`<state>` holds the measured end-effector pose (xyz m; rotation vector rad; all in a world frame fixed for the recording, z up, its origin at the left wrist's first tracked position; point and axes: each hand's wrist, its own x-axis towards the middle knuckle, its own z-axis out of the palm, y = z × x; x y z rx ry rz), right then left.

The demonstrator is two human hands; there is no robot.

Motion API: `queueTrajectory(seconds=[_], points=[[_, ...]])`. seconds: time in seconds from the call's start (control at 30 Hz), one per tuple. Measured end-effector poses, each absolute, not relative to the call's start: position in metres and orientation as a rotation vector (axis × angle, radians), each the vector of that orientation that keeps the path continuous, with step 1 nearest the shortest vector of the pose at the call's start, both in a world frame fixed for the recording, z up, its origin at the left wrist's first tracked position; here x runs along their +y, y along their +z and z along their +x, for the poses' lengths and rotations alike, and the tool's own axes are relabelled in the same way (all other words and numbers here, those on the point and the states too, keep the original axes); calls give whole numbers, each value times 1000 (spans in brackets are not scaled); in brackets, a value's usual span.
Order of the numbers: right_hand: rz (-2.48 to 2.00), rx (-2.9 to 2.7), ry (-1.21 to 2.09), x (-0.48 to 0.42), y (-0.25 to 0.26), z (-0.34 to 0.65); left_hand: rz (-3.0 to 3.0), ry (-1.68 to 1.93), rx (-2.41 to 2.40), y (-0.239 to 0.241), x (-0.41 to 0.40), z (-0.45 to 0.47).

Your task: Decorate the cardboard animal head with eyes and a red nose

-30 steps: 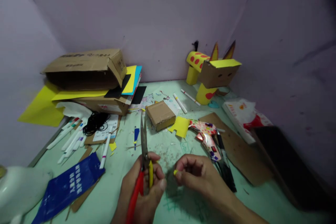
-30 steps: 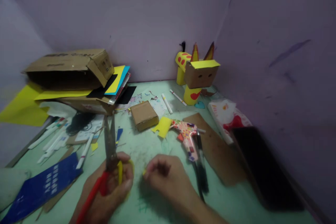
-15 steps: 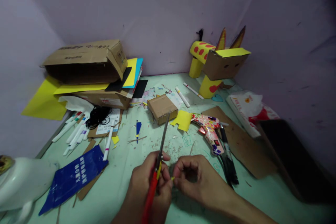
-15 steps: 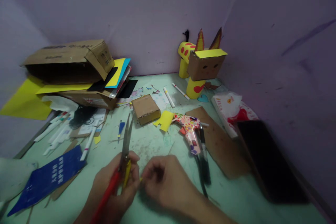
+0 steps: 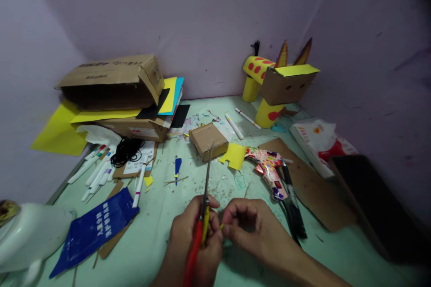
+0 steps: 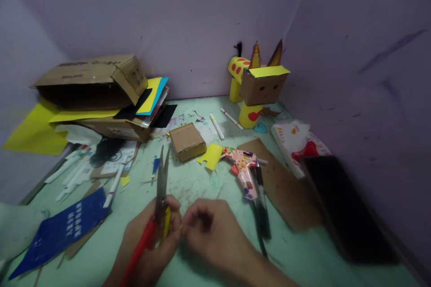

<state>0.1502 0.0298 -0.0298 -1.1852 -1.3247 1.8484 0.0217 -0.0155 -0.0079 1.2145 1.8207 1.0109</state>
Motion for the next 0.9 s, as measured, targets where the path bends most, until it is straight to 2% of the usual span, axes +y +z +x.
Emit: queueTrajectory(seconds=[0.2,0.4,0.47,0.7,0.9], points=[[-1175,-1214,1859,34,-34,153,1218,975,1849,-2,-15,18],[-1099,-973,1755,48,-24,166,1913,960,1749,-30,-14,-6],[-1086,-940,1719,50,-22,168,2005,851,1800,-40,-14,-9],[-1029,-1081,1579,51,-23,169,2286,541,1784,-40,-19,-9],[-1084,-1220,1531,53,-13,170,2319,595,1724,-44,-19,-17]])
